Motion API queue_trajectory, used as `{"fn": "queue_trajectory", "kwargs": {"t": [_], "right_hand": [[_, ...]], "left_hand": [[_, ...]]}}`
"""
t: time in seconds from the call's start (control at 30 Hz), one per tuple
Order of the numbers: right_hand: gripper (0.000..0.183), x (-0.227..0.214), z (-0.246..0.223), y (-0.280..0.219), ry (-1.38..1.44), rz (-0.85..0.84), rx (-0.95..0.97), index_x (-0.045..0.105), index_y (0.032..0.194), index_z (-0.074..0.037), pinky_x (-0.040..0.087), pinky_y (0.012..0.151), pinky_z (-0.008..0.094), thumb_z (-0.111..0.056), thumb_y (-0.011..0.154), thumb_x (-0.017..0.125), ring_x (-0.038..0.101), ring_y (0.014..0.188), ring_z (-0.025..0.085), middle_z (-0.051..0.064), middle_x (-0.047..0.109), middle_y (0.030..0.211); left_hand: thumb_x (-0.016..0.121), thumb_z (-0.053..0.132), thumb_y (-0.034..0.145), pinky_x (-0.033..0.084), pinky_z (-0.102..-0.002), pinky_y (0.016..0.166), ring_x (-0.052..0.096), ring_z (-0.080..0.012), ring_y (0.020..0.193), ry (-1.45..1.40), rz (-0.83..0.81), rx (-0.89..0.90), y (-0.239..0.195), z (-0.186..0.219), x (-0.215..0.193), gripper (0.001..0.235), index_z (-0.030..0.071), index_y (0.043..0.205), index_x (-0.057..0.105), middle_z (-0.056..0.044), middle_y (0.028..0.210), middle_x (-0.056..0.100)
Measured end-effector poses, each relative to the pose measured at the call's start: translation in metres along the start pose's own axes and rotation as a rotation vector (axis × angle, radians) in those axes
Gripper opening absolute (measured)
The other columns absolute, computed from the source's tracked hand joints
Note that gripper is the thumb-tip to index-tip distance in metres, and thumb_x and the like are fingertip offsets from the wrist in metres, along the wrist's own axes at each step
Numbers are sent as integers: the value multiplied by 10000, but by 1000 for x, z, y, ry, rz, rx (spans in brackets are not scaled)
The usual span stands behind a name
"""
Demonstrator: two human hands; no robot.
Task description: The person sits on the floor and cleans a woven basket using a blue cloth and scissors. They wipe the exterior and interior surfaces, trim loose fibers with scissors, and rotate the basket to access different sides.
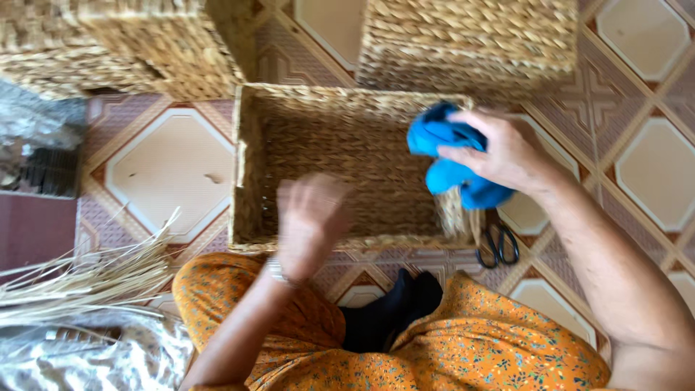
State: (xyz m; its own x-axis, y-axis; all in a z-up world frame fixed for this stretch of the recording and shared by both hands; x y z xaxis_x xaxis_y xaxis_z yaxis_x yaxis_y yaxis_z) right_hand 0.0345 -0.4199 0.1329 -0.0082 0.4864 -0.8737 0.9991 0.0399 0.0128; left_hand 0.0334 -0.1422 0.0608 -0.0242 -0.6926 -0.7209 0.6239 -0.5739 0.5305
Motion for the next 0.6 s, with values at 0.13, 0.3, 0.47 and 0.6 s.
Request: {"fn": "queue_trajectory", "kwargs": {"t": [0.13,0.3,0.47,0.6], "right_hand": [[498,43,-59,73,-121,157,-311,665,1311,-154,588,661,364,-315,877,848,713,820,250,133,726,1058],[421,157,-130,166,-341,247,-580,583,1357,-158,563,551,358,-48,966,693,656,831,265,135,616,1059],[440,211,-124,190,-553,299,-569,582,1256,-148,569,499,422,-106,825,660,656,802,326,142,570,1082],[362,193,-67,166,-604,151,-528,561,1339,-83,592,595,360,-17,990,633,643,876,292,136,522,1083]], "left_hand": [[830,241,779,359,-584,1052,511,-404,1292,250,-24,-400,-23,-118,-48,725,41,1411,535,-208,1396,556],[716,211,883,492,-368,1013,626,-250,1176,-497,-250,-895,-70,-211,13,697,71,1511,450,-154,1265,674],[661,144,951,485,-296,987,584,-137,1167,-937,-68,-918,-94,-229,37,656,39,1552,421,-79,1323,650],[660,156,972,482,-285,1012,582,-143,1206,-927,-47,-930,-108,-236,46,654,10,1550,391,-93,1379,629]]}}
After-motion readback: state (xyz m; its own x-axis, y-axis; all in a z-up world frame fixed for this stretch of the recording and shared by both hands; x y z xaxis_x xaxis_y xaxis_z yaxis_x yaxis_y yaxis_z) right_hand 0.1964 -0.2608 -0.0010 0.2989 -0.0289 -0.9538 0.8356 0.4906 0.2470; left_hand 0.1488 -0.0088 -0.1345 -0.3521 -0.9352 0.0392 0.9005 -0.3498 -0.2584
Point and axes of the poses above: each hand's wrist, its own y-axis towards the middle knuckle, its own x-axis out of the palm, z = x × y, the point moved 9 cm from there along y, towards the middle knuckle
